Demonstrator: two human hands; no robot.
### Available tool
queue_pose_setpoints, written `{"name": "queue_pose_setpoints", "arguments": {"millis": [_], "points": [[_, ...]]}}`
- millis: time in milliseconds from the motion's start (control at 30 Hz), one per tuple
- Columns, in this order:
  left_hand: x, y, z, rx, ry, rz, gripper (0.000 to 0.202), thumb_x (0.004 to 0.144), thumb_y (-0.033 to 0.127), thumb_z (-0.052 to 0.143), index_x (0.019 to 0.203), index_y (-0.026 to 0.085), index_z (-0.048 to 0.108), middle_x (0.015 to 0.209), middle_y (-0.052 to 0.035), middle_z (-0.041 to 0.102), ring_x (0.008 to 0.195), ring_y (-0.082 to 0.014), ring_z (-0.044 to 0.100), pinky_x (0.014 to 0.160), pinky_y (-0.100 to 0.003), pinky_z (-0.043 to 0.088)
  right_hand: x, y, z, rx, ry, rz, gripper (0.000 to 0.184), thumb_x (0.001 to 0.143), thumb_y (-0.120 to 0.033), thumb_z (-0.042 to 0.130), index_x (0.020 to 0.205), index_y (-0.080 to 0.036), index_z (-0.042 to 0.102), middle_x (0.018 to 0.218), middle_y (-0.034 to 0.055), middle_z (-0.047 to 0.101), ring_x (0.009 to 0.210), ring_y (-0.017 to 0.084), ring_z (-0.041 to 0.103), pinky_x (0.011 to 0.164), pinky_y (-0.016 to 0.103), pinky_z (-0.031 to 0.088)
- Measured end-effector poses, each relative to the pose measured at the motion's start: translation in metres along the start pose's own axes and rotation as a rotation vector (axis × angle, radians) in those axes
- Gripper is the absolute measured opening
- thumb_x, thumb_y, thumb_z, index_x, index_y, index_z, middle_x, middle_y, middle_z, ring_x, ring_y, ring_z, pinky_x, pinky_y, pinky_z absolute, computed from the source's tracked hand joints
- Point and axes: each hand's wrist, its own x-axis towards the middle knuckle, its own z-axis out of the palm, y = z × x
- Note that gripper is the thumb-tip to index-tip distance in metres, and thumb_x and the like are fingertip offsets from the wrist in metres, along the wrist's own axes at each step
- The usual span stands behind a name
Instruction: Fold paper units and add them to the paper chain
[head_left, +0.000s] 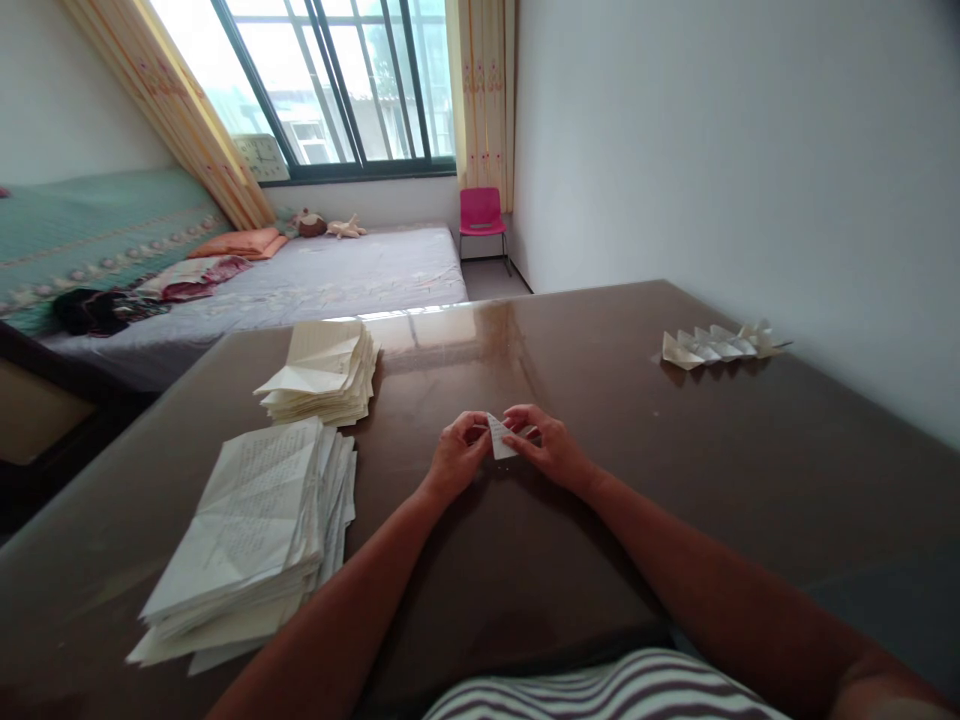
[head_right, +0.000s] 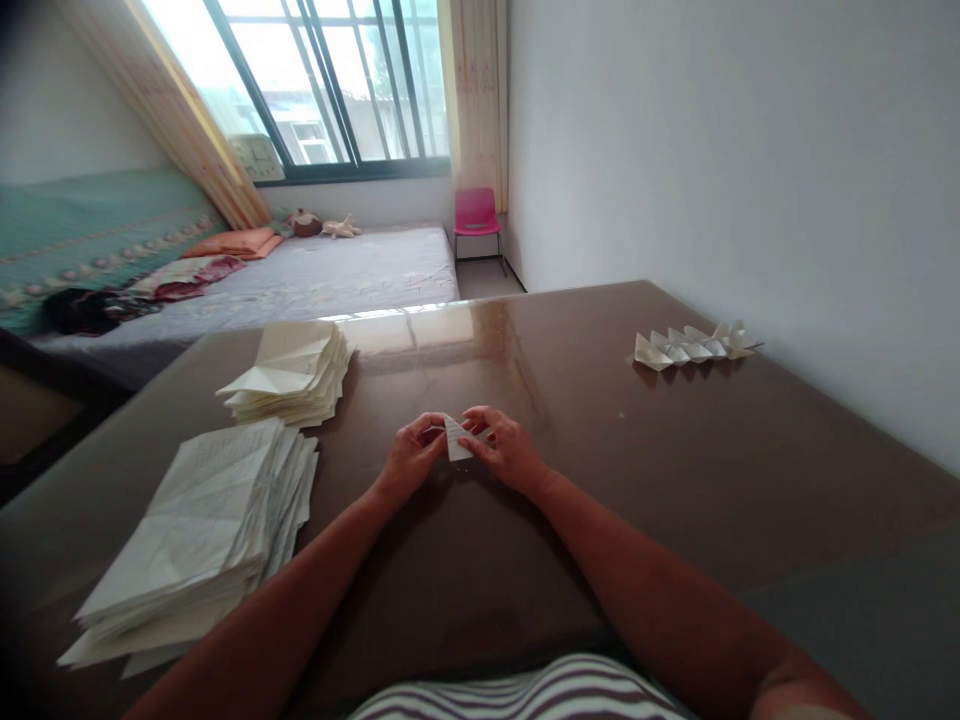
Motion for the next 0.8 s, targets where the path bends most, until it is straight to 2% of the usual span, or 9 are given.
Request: {"name": "queue_pose_setpoints", "arguments": {"millis": [67, 200, 300, 367, 533, 700, 800], "points": [[-0.0009, 0.0045, 0.0019, 0.012, 0.032, -0.004, 0.033, 0.077, 0.044, 0.065, 0.091, 0.015, 0.059, 0.076, -0.0024, 0.066, 0.066, -0.0138, 0.062, 0.059, -0.023, 0.05, 0.0011, 0.0038, 0.0007, 0.06, -0.03, 0.086, 0.028, 0.084, -0.04, 0.06, 0.102, -0.019, 0.064, 0.089, 0.0037, 0.069, 0.078, 0.016, 0.063, 0.068, 0.027, 0.049], [0.0001, 0.0112, 0.0038, 0.159, 0.061, 0.05, 0.037, 0.08, 0.045, 0.061, 0.104, 0.016, 0.061, 0.088, -0.0041, 0.067, 0.08, -0.0145, 0.061, 0.064, -0.022, 0.049, 0.0023, 0.0065, 0.0012, 0.089, -0.012, 0.147, 0.027, 0.083, -0.043, 0.06, 0.086, -0.017, 0.069, 0.078, 0.0028, 0.07, 0.069, 0.015, 0.06, 0.062, 0.025, 0.046], [0.002, 0.0109, 0.0034, 0.254, 0.03, 0.082, 0.03, 0.079, 0.042, 0.064, 0.091, 0.015, 0.068, 0.082, -0.0032, 0.067, 0.078, -0.0138, 0.059, 0.073, -0.023, 0.047, 0.0027, 0.0054, 0.0011, 0.099, -0.024, 0.164, 0.029, 0.081, -0.044, 0.062, 0.083, -0.016, 0.07, 0.074, 0.002, 0.068, 0.065, 0.013, 0.057, 0.06, 0.024, 0.043], [0.0028, 0.0097, 0.0031, 0.279, 0.051, 0.076, 0.029, 0.079, 0.042, 0.063, 0.079, 0.014, 0.069, 0.074, -0.0018, 0.066, 0.071, -0.0126, 0.057, 0.07, -0.023, 0.044, 0.0033, 0.0048, 0.0006, 0.091, -0.048, 0.176, 0.029, 0.081, -0.044, 0.062, 0.082, -0.016, 0.07, 0.072, 0.0015, 0.067, 0.063, 0.012, 0.055, 0.059, 0.023, 0.042], [0.0033, 0.0094, 0.0028, 0.266, 0.083, 0.058, 0.028, 0.078, 0.041, 0.064, 0.072, 0.014, 0.066, 0.065, 0.0017, 0.059, 0.061, -0.0094, 0.048, 0.059, -0.02, 0.039, 0.0053, 0.0063, -0.0021, 0.07, -0.095, 0.18, 0.025, 0.081, -0.039, 0.061, 0.079, -0.015, 0.07, 0.069, 0.0012, 0.066, 0.062, 0.012, 0.053, 0.059, 0.023, 0.039], [0.0048, 0.009, 0.0012, 0.183, 0.105, 0.036, 0.028, 0.076, 0.042, 0.065, 0.071, 0.014, 0.064, 0.062, 0.0033, 0.055, 0.056, -0.0078, 0.043, 0.054, -0.019, 0.036, 0.0052, 0.007, -0.0053, 0.11, -0.152, 0.198, 0.025, 0.081, -0.038, 0.061, 0.082, -0.015, 0.07, 0.067, 0.0006, 0.065, 0.06, 0.012, 0.054, 0.057, 0.023, 0.039], [0.0044, 0.009, 0.0014, 0.117, 0.083, 0.006, 0.029, 0.077, 0.043, 0.064, 0.075, 0.014, 0.064, 0.062, 0.0035, 0.054, 0.056, -0.0075, 0.043, 0.053, -0.019, 0.037, 0.0042, 0.0058, -0.0067, 0.027, -0.107, 0.156, 0.022, 0.083, -0.036, 0.059, 0.079, -0.016, 0.069, 0.065, 0.0, 0.065, 0.058, 0.011, 0.053, 0.056, 0.022, 0.038]]}}
